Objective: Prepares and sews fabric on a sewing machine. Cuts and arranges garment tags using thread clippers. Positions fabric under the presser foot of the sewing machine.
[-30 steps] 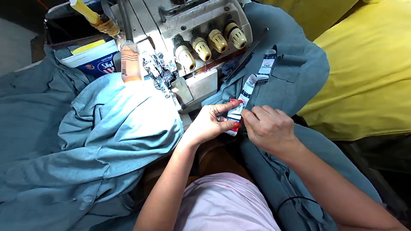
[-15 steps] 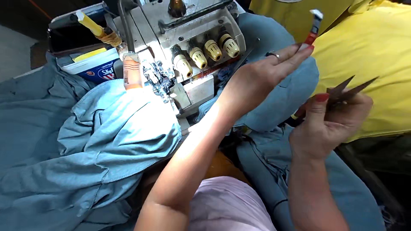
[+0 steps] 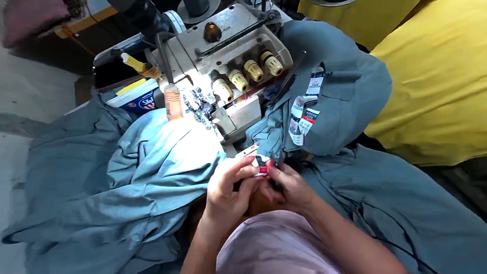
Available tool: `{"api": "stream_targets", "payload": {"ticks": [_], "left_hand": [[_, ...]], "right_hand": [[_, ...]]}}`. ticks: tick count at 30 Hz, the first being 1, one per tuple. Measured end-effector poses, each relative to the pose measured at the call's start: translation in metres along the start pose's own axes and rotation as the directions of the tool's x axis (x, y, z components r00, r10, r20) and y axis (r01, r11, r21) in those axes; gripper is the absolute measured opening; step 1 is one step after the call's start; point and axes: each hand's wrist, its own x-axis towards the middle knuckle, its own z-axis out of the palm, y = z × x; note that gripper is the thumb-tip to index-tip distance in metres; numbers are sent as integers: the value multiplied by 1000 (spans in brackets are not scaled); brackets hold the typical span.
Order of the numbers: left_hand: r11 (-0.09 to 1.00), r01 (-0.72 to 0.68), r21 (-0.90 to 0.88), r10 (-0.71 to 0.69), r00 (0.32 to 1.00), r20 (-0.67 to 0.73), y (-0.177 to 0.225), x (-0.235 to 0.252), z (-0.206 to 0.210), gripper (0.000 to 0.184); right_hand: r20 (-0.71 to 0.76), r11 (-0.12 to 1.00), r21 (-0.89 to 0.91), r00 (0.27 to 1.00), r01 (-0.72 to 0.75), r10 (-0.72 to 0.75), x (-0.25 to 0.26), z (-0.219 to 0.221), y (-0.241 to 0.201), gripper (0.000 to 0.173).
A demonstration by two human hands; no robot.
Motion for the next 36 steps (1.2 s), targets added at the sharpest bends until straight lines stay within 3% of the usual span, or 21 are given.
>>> {"api": "stream_targets", "payload": {"ticks": [3,7,11,14,19,26,30,34,36], "left_hand": [[987,-47,152,46,999,7,7,-11,-24,22],[923,-202,328,185,979,82,11,-20,-47,8],[895,-270,355,244,963,118,16,-25,-60,8],[885,-259,387,232,966,117,18,-26,-67,9],[859,-259,441,219,966,141,16,-29,-75,11],[861,-242,447,221,970,99,11,-38,-70,5],[951,-35,306,47,998,-31,8,-44,-62,18],[977,144,-159,-151,988,-33,9,-41,-62,10],[944,205,-257,-222,974,-38,13,-38,-62,8]], "right_hand": [[58,975,171,989,-144,136,11,27,3,49],[87,949,193,968,-248,235,18,44,8,47],[75,930,233,959,-285,275,23,47,14,53],[117,954,189,970,-232,212,24,49,14,50],[190,988,104,977,-116,94,26,56,9,26],[58,999,12,997,51,-52,27,63,12,22],[-38,947,-168,959,272,-282,22,63,24,19],[-86,837,-328,868,439,-489,17,64,35,13],[-116,817,-349,844,458,-523,15,65,38,14]]}}
